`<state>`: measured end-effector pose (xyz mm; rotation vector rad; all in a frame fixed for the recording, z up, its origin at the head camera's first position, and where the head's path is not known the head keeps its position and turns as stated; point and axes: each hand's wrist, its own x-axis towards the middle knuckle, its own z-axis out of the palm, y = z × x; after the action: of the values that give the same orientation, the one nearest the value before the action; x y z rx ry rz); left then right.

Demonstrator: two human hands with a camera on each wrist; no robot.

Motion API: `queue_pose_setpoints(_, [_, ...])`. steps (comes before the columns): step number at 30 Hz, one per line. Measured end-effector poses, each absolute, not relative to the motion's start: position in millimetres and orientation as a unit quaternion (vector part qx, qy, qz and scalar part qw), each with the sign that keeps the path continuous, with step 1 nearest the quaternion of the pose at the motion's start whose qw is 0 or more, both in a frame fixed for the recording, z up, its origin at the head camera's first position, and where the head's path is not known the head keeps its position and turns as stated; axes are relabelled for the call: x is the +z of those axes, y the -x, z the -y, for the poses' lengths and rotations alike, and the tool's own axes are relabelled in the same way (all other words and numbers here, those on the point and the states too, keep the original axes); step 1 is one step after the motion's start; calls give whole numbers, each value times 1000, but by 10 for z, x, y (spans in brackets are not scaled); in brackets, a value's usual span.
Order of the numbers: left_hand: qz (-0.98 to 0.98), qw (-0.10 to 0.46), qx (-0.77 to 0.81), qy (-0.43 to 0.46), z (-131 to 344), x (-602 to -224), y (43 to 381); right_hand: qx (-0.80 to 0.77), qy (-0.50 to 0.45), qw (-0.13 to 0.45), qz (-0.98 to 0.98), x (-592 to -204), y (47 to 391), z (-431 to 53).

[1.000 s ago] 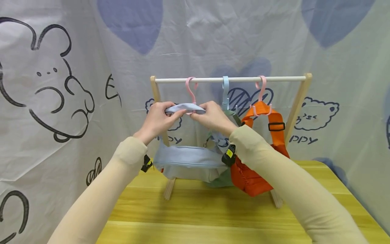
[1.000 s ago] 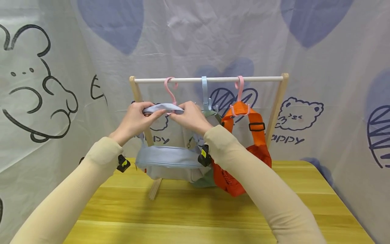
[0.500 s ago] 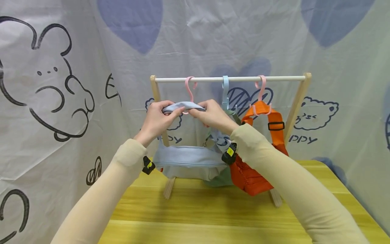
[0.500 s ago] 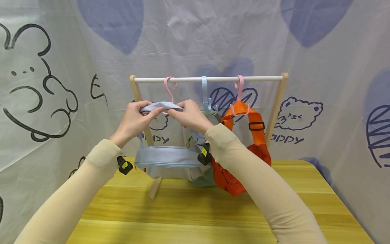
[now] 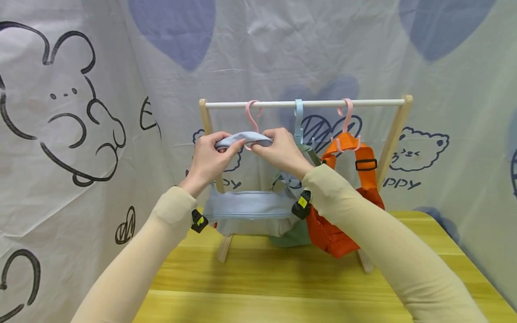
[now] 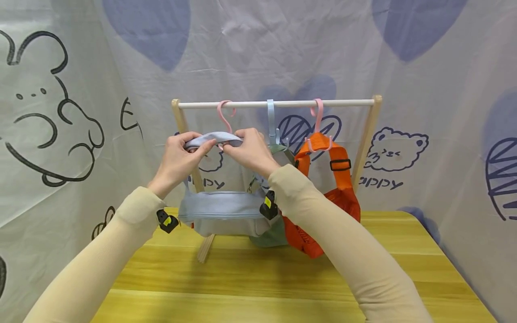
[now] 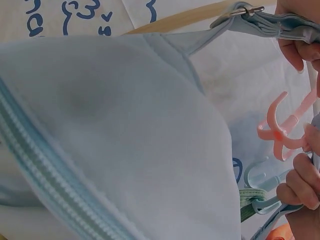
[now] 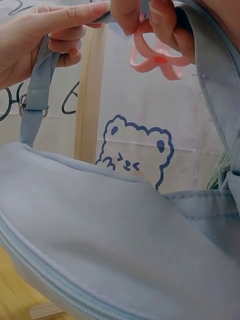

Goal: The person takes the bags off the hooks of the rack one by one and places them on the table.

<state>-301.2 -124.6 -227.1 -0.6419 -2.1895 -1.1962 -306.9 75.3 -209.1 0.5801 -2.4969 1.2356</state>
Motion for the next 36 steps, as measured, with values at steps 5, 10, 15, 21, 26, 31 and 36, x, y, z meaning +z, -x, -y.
queue_pose_setpoints(5, [811, 291, -448, 238, 1239, -2296, 3002, 427, -203, 159, 867, -2098, 3068, -740])
queue_pose_setpoints(10, [805, 299, -453, 238, 1226, -2310, 2998, 431, -202, 169, 863, -2102, 3065, -730])
queue_pose_setpoints(15, [802, 302, -458, 237, 1223, -2320, 2988, 433, -206, 178, 859, -2098, 3069, -716])
queue_pose_setpoints(21, [798, 303, -465, 236, 1230, -2330, 2970, 451, -199, 164, 855, -2087, 3063, -685])
queue_pose_setpoints(26, [802, 300, -461, 232, 1235, -2344, 2967, 456, -188, 158, 856, -2094, 3070, -680])
queue_pose_setpoints(31, [804, 298, -457, 235, 1239, -2350, 2977, 461, -189, 148, 854, -2104, 3071, -697])
queue_pose_setpoints(36, [809, 296, -450, 234, 1259, -2347, 2985, 475, -195, 134, 848, -2106, 3047, -708])
